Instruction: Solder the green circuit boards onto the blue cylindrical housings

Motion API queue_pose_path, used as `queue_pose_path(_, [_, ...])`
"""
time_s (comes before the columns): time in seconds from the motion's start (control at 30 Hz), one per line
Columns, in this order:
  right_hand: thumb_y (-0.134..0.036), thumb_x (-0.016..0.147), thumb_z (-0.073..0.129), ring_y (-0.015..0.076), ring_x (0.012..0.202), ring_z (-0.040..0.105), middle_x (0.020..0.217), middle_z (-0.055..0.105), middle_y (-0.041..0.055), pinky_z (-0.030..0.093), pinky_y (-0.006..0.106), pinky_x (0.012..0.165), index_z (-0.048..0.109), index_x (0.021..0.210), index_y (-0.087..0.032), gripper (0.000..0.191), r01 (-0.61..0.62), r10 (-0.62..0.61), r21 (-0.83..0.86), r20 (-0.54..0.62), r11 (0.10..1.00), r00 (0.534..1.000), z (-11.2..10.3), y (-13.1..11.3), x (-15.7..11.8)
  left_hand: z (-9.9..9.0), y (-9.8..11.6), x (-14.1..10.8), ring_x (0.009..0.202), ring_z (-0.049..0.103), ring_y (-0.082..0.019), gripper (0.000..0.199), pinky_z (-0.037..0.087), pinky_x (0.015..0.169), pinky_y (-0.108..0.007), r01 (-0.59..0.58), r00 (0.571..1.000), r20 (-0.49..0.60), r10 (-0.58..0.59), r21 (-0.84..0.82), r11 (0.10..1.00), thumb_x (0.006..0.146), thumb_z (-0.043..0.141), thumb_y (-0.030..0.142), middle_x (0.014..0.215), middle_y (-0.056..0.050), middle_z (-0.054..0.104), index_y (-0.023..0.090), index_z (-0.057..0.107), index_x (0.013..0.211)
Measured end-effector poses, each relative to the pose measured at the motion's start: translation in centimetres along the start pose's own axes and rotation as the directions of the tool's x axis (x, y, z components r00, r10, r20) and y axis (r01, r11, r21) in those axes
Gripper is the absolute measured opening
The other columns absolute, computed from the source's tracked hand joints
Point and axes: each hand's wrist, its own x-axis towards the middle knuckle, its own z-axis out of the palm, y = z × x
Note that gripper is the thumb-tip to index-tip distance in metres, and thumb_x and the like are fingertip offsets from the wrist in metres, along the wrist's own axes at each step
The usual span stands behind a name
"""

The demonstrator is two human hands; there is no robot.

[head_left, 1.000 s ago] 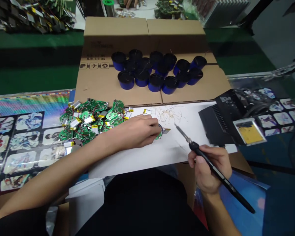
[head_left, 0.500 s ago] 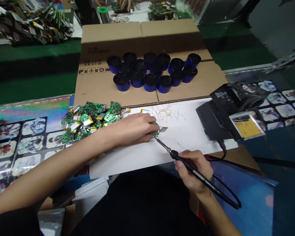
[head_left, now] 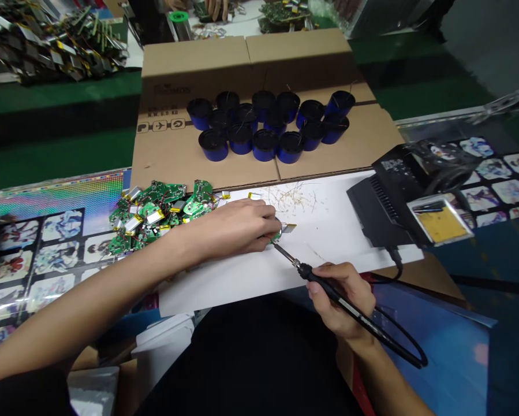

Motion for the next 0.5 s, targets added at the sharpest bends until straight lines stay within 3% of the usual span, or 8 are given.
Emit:
queue_pose_path(0.37, [-0.020, 0.089, 0.072, 0.0115, 0.052, 0.071, 0.074, 0.075, -0.0040, 0.058, 0.019, 0.050, 0.066, 0.101, -0.026, 0.014, 0.010, -0.010, -0.024, 0.001, 1.000, 1.000, -0.14, -0.67, 0.73, 0.17, -0.03, 0.01, 0.093, 0.067, -0.024, 0.015, 0.049, 0.084, -0.035, 0.010, 1.000, -0.008, -0.010, -0.021, 1.000, 0.103, 0.060, 0.021, 0.100, -0.008, 0.070, 0.018, 0.073, 0.098])
queue_pose_path(0.5, [-0.022, 0.089, 0.072, 0.0109, 0.057, 0.073, 0.080, 0.077, -0.0030, 0.059, 0.017, 0.055, 0.067, 0.101, -0.025, 0.014, -0.012, 0.012, -0.039, 0.013, 0.999, 1.000, -0.21, -0.40, 0.56, -0.12, 0.10, 0.13, 0.092, 0.066, -0.023, 0.015, 0.049, 0.084, -0.034, 0.005, 1.000, 0.002, -0.005, -0.013, 1.000, 0.103, 0.059, 0.019, 0.099, -0.007, 0.070, 0.018, 0.073, 0.096])
